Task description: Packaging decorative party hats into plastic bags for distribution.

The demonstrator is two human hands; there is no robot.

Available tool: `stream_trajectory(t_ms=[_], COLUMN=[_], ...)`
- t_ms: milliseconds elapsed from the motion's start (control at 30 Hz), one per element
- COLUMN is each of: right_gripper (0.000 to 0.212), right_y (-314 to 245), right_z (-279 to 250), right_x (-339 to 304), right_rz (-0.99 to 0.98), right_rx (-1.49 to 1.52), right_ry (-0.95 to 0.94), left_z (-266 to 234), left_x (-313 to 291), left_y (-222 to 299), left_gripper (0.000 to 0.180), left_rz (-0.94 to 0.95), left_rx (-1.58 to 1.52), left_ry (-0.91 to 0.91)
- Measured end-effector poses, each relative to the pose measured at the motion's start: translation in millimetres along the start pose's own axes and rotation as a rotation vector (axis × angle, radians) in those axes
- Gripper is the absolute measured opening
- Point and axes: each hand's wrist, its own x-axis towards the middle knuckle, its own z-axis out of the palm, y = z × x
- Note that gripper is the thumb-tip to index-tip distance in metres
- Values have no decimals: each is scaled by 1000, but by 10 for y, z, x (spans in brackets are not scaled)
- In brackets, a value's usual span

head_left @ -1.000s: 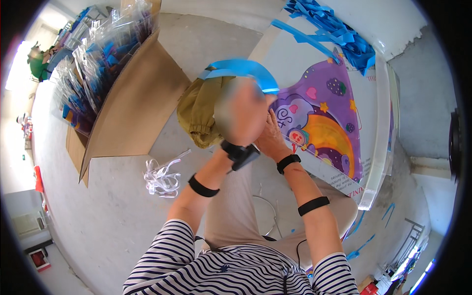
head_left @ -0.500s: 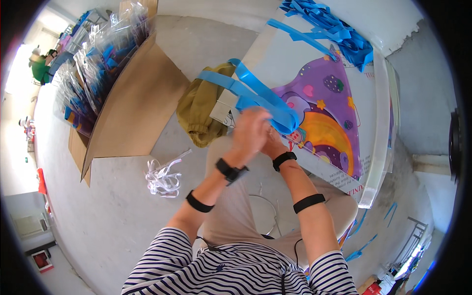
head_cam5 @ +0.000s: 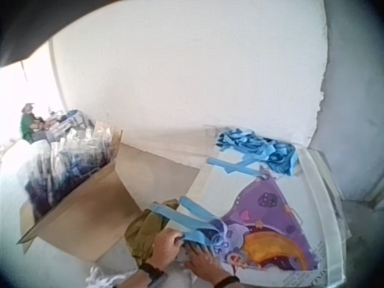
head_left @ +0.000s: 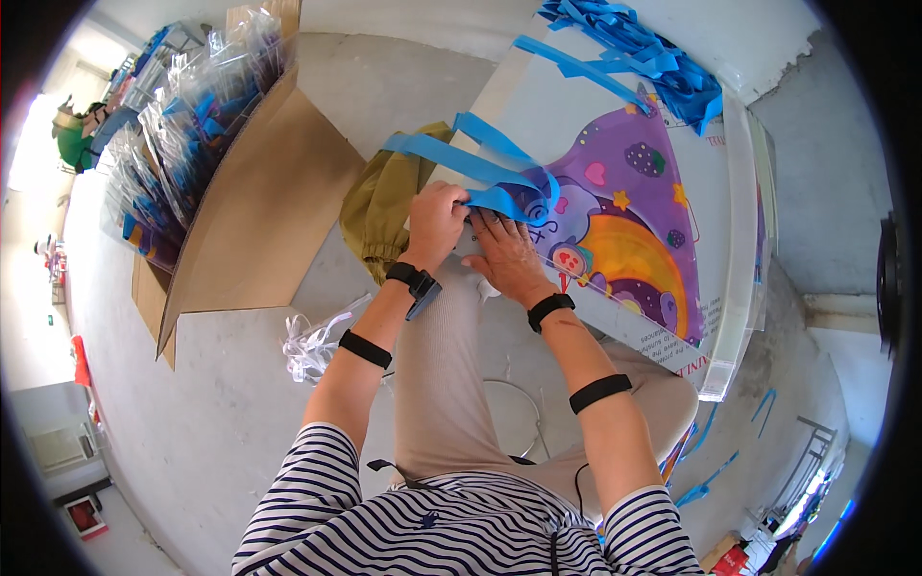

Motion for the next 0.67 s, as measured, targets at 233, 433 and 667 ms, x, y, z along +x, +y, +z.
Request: stream_trajectory(t_ms=[233,433,667], right_gripper=[74,74,72], right_y=[32,41,76], right_z=[-2,9,22], right_x=[-2,21,23], right_rz=[-57,-90,-28], right_rx=[-26,-27,13], right_ry=[42,94,107], left_z=[39,7,-53], left_x=[-17,12,33], left_y=[86,61,33], left_gripper=[12,14,19], left_rz=[4,21,61], left_rx=[-151,-159,-126], left_ry=[-53,-109,-201])
